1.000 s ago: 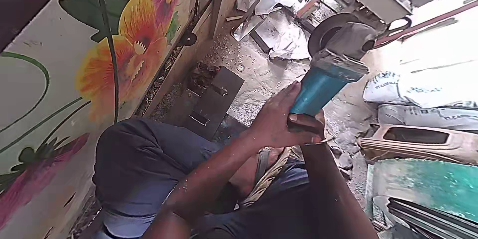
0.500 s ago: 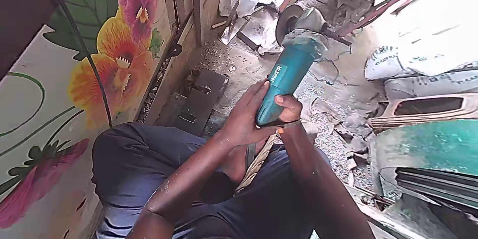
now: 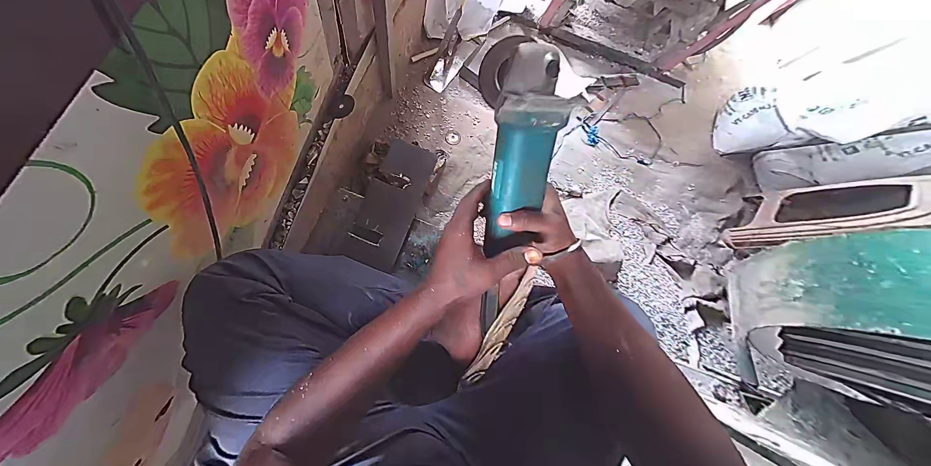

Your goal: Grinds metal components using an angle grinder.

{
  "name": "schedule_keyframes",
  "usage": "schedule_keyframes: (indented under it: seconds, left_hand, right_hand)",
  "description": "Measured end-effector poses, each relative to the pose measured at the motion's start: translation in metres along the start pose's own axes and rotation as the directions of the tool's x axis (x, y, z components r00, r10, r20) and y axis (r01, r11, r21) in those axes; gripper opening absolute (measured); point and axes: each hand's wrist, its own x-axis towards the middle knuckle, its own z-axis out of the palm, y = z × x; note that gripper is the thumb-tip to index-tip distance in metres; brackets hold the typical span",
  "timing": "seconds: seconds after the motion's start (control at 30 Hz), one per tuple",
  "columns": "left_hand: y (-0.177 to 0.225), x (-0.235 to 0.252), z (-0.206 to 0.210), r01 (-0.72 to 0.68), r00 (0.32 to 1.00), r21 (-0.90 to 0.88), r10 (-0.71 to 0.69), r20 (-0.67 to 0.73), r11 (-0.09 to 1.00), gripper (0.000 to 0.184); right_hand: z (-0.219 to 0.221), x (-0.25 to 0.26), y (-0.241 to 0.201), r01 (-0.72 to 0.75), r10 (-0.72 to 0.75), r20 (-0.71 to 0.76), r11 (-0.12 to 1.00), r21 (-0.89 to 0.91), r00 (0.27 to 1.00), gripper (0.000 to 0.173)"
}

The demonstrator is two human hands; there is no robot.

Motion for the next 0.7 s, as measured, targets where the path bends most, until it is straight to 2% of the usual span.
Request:
schedule_keyframes:
  seconds: [0.07, 0.1, 0.17, 0.23, 0.3, 0.37, 0.47, 0.6, 0.7]
  left_hand:
    - [0.006, 0.006, -0.006, 0.22, 0.975, -0.191, -0.218, 0.03, 0.957, 0.091]
    - [0.009, 0.011, -0.009, 0.327, 0.944, -0.295, -0.324, 0.06, 0.898, 0.083]
    - [0.007, 0.019, -0.013, 0.459, 0.877, -0.445, -0.473, 0.086, 0.769, 0.074]
    - [-0.006, 0.024, -0.013, 0.513, 0.818, -0.547, -0.571, 0.076, 0.662, 0.072]
    - [-0.019, 0.03, -0.01, 0.536, 0.731, -0.667, -0.68, 0.059, 0.518, 0.065]
    - [-0.023, 0.034, -0.009, 0.532, 0.627, -0.78, -0.772, 0.102, 0.329, 0.059]
    - [-0.022, 0.034, -0.014, 0.459, 0.533, -0.875, -0.836, 0.13, 0.156, 0.055]
    - [-0.019, 0.031, -0.018, 0.347, 0.417, -0.937, -0.902, 0.113, 0.043, 0.048]
    - [-0.027, 0.035, -0.021, 0.281, 0.399, -0.96, -0.911, 0.107, 0.01, 0.044]
  right_hand:
    - [0.003, -0.001, -0.001, -0.031, 0.015, -0.048, 0.939, -0.343, 0.999, 0.075]
    - [0.003, 0.0, -0.001, -0.02, -0.002, -0.04, 0.849, -0.528, 0.999, 0.077]
    - [-0.002, 0.002, 0.0, 0.006, 0.031, 0.032, 0.623, -0.783, 0.999, 0.085]
    - [-0.003, 0.007, -0.001, 0.021, 0.12, 0.069, 0.364, -0.931, 0.99, 0.084]
    - [0.0, 0.016, -0.005, 0.068, 0.209, 0.096, 0.137, -0.988, 0.973, 0.083]
    - [0.012, 0.024, -0.018, 0.085, 0.33, 0.06, -0.061, -0.995, 0.942, 0.084]
    - [0.04, 0.037, -0.035, 0.123, 0.477, -0.022, -0.271, -0.955, 0.879, 0.076]
    - [0.067, 0.043, -0.039, 0.166, 0.581, -0.086, -0.366, -0.916, 0.809, 0.07]
    - [0.08, 0.053, -0.036, 0.175, 0.633, -0.129, -0.394, -0.902, 0.763, 0.071]
